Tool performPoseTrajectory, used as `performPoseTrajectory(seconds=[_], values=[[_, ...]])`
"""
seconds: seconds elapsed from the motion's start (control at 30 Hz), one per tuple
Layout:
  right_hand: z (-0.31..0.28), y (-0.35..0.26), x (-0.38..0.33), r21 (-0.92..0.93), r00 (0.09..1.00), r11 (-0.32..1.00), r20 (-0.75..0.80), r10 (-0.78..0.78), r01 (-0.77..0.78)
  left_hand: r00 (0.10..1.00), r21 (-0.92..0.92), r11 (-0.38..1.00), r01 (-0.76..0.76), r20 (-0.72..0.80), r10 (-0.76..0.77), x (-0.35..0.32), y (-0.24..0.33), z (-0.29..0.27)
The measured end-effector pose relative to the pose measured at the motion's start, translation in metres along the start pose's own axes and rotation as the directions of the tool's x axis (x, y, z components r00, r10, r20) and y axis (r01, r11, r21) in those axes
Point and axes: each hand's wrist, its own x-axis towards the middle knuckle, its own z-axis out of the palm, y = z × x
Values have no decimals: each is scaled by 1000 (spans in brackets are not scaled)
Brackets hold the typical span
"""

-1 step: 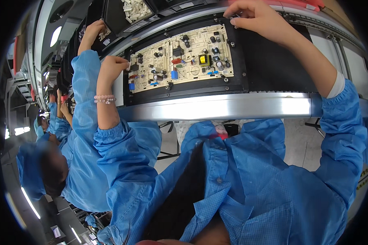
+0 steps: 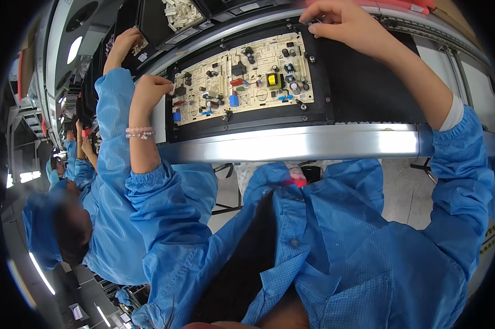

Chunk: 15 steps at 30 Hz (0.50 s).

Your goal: Manually placing electronic components onto printed circuit boards on an assembly line.

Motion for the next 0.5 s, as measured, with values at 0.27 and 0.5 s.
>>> performPoseTrajectory(seconds=[0.27, 0.5], values=[[5, 4, 2, 7, 1000, 1000, 12, 19, -19, 1000, 96, 995, 6, 24, -8, 11, 13, -1], [4, -12, -1, 26, 1000, 1000, -7, -10, 10, 991, 178, 980, -91, -78, 107, 10, 14, 12]])
